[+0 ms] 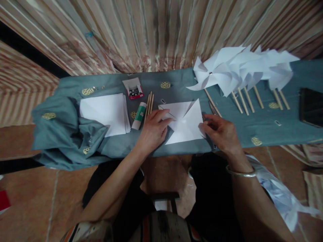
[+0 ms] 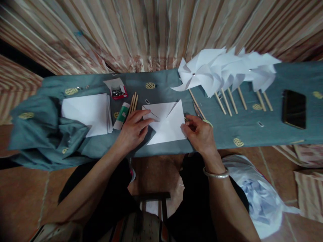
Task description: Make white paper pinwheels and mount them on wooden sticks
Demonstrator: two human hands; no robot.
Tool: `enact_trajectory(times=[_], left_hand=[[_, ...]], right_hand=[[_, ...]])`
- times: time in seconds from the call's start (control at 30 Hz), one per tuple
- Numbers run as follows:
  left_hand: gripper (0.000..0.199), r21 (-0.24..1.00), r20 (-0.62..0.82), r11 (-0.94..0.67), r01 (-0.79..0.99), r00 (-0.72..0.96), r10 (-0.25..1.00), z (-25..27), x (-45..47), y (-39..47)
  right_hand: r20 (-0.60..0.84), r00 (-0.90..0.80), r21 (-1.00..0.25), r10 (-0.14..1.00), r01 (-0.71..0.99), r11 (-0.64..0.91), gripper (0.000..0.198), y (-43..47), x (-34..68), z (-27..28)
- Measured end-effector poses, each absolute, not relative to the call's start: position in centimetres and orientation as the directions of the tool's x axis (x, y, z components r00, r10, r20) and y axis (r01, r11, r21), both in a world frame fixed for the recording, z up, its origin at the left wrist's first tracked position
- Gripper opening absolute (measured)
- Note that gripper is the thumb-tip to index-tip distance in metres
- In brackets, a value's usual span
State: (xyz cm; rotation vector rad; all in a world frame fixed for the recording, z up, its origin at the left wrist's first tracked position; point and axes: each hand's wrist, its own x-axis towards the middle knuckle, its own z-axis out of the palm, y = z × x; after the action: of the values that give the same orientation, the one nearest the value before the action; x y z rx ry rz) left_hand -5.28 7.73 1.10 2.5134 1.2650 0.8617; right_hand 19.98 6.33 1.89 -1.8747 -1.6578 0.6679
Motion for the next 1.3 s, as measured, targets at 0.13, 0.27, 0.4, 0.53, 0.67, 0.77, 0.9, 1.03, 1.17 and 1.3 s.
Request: enact_trajectory(times=[0.13,0.27,0.4,0.53,0.67,0.77,0.9,1.03,1.17,1.3], left_hand=[[0.021,0.372,0.427,-0.667,0.646,0.519,0.741,2.2,-4.2,5.9],[0.018,0.317,0.284,-0.722,0.615,0.665,0.691,2.1,-2.6,3.9],[0.013,0.288,0.21,-0.698,0.655,0.668,0.714,1.6,-1.8,3.5],[0.012,0.26,0.217,-0.703,0.662,0.67,0.71,1.4,-1.5,3.4],[0.014,0.258,0.244,-0.703,0.663,0.659,0.711,1.3,-1.5,3.3],[0.015,0.334,0.251,-0.653,0.68,0.603,0.757,1.1,-1.8,3.5],[0.015,0.418,0.253,-0.612,0.671,0.561,0.788,0.7,-2.0,3.6],[0.016,0.414,0.243,-0.622,0.665,0.577,0.779,1.0,-2.0,3.4],[0.015,0.391,0.222,-0.64,0.662,0.607,0.763,1.4,-2.1,3.2],[0.012,0.387,0.211,-0.657,0.647,0.632,0.746,1.5,-2.2,3.3]], right_hand=[[0.012,0.129,-0.573,0.992,0.813,-0.099,0.04,5.2,19.5,2.4],[0.043,0.105,-0.537,0.994,0.841,-0.066,0.038,4.6,19.3,2.6],[0.064,0.105,-0.554,0.992,0.831,-0.052,0.035,4.2,19.4,2.5],[0.089,0.097,-0.555,0.991,0.831,-0.031,0.034,4.0,19.5,2.2],[0.108,0.066,-0.515,0.992,0.857,-0.001,0.037,4.0,19.7,1.9],[0.163,0.001,-0.509,0.987,0.856,0.083,0.037,4.0,19.8,1.9],[0.187,-0.099,-0.674,0.977,0.711,0.201,0.037,4.0,20.2,2.1],[0.095,-0.19,-0.867,0.977,0.466,0.175,0.026,4.2,20.2,2.2],[0.057,-0.205,-0.904,0.977,0.406,0.138,0.01,4.7,19.9,2.1],[0.05,-0.156,-0.927,0.986,0.36,0.104,0.013,5.3,19.7,1.7]])
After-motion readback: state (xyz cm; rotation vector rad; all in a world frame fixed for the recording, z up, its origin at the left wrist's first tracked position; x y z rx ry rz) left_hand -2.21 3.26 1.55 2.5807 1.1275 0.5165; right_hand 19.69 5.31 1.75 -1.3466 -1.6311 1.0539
